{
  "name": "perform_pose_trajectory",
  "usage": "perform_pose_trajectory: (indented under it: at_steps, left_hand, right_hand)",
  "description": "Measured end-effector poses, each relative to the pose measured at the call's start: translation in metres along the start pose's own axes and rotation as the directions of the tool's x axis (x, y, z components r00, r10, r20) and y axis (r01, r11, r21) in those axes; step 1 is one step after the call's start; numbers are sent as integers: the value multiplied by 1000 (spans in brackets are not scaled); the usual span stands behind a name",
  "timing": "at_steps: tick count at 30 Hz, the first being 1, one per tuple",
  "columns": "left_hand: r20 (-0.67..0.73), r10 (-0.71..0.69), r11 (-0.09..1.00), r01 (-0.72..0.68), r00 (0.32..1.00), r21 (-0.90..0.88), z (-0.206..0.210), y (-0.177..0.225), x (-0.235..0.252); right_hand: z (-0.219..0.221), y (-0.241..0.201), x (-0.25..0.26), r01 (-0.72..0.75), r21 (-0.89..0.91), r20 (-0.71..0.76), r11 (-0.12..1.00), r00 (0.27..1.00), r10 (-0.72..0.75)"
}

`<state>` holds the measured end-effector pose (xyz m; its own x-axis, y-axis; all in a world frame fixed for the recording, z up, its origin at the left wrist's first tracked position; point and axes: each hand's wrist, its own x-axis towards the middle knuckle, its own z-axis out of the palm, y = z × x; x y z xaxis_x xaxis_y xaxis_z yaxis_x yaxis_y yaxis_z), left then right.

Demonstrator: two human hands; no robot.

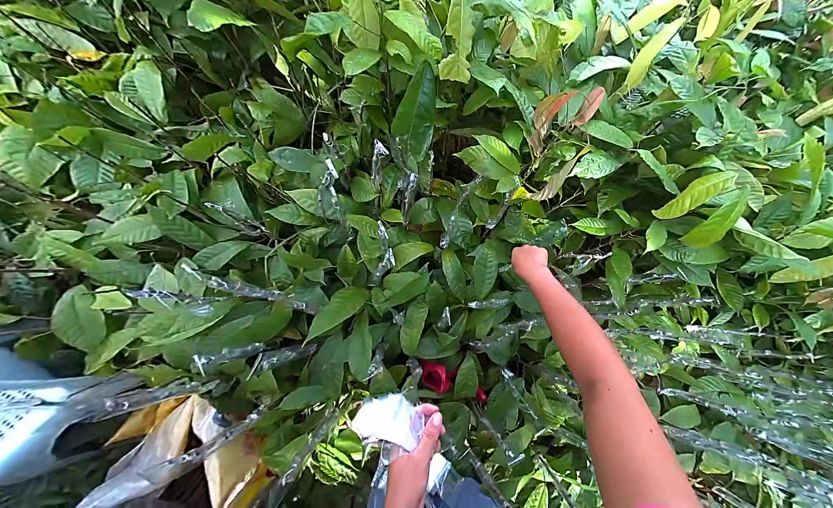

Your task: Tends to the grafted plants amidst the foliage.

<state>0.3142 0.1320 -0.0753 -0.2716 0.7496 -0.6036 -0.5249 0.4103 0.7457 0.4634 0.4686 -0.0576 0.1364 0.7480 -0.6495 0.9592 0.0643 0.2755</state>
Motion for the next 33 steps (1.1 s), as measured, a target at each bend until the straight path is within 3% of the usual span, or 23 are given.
perform_pose_trajectory:
  at_steps: [5,8,14,20,26,30,33]
  left_hand:
    - [13,-34,999,34,999,8,-7,0,-1]
    - [22,-46,999,46,999,-1,-12,0,-1]
    - [129,23,998,-16,991,-53,-20,-5,0]
    - [139,69,984,-44,988,-174,-14,-7,-1]
    - [133,61,988,-41,989,-146,-3,-10,-7]
    - [87,27,986,-12,996,-165,1,-19,-12]
    - [55,-3,969,16,998,-245,9,-18,-12]
  right_hand:
    - [38,-20,42,120,-155,-18,981,992,-124]
    - [46,-36,42,171,-171,93,970,983,-157]
    - [72,-39,73,423,-284,213,860,903,-374]
    - [83,-31,69,475,-367,234,800,879,-415]
    - [91,-30,60,387,-161,238,908,908,-344]
    - [101,-12,72,461,-36,293,887,853,-431]
    - [88,10,67,451,23,236,892,865,-443]
